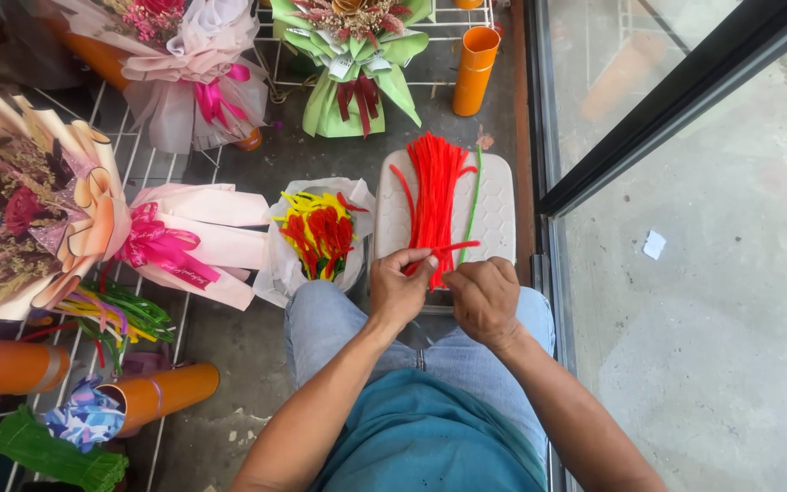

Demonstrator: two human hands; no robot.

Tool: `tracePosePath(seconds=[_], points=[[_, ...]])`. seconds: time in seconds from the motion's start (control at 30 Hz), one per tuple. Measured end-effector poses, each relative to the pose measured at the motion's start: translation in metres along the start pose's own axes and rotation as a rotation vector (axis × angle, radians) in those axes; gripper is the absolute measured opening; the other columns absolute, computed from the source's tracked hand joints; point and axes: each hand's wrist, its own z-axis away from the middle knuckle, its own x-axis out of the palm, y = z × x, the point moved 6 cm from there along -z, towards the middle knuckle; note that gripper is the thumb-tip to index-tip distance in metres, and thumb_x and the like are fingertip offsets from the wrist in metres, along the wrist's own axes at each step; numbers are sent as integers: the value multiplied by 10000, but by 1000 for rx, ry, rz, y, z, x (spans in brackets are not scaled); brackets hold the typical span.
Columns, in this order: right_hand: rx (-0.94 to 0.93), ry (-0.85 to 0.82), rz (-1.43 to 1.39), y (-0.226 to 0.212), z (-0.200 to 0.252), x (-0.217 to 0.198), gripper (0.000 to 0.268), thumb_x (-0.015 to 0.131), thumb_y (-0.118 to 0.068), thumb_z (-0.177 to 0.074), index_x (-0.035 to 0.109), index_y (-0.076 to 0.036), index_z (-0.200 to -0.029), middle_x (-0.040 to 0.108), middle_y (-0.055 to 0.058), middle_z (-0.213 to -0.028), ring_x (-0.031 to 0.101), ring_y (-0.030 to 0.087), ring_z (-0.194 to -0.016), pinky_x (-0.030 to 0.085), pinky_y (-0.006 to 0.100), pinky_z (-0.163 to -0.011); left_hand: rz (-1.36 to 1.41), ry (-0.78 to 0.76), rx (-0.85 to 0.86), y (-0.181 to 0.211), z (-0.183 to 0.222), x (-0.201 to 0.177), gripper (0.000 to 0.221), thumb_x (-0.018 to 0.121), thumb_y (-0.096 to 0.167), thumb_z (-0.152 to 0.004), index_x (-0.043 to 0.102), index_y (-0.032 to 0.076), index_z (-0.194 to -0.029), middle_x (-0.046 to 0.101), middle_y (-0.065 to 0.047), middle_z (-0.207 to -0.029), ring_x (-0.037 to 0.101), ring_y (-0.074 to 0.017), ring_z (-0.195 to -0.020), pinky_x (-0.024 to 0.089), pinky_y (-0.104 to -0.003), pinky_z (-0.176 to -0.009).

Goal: Twisting red pipe cleaners together to prepare them for use in floral arrangements.

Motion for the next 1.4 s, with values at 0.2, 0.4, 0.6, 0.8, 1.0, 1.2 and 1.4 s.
tracePosePath(seconds=[0.2, 0.4, 0.6, 0.8, 1.0, 1.2, 1.4], points=[[67, 57, -110, 16, -22, -12, 69, 701, -32, -941, 741, -53, -995, 646, 75, -945, 634, 273, -827, 527, 405, -768, 88, -28, -74, 2, 4, -1, 190, 823, 157, -797, 837, 94, -976, 745, -121, -716, 642, -86, -722, 529, -283, -594], [-96, -1, 61, 13, -6, -10, 231, 756, -107, -926, 801, -147, -1149, 697, 88, -1042, 664, 313, -1007, 541, 484, -923, 404, -230, -278, -33, -5, 21, 248, 822, 134, -814, 797, 12, -1029, 761, -187, -817, 744, -191, -726, 594, -304, -709], [67, 123, 55, 19, 13, -25, 93, 827, -206, -868, 779, -154, -928, 687, 34, -941, 621, 234, -869, 537, 431, -830, 524, -255, -370, -33, -4, 10, 259, 816, 82, -793, 770, -30, -1022, 756, -205, -813, 744, -214, -705, 589, -297, -704], [1068, -53, -919, 12, 10, 7, 161, 631, -53, -987, 747, 47, -939, 695, 86, -735, 645, 124, -697, 589, 324, -662, 530, -417, -338, -26, 10, 23, 289, 851, 77, -795, 780, -42, -1048, 759, -230, -822, 762, -250, -733, 615, -326, -726], [1103, -10, -1366, 35, 55, 25, 102, 666, 48, -919, 710, 137, -897, 654, 245, -727, 626, 222, -563, 560, 364, -544, 457, -564, -305, -5, 27, 10, 289, 850, 49, -780, 778, -44, -1044, 770, -197, -813, 768, -216, -738, 623, -305, -724], [1293, -85, -703, 36, 81, 38, 123, 666, 19, -926, 742, 55, -836, 664, 136, -549, 625, 144, -529, 502, 258, -522, 433, -235, -226, -46, 7, 24, 335, 886, 101, -797, 786, -37, -1085, 771, -189, -820, 762, -221, -749, 608, -309, -693], [305, -91, 40, -2, 41, 19, 80, 741, -162, -925, 797, -117, -962, 720, 32, -849, 684, 226, -634, 558, 318, -570, 125, 22, -188, -43, 10, 10, 214, 851, 173, -803, 854, 98, -1003, 793, -117, -795, 741, -140, -784, 564, -279, -681]])
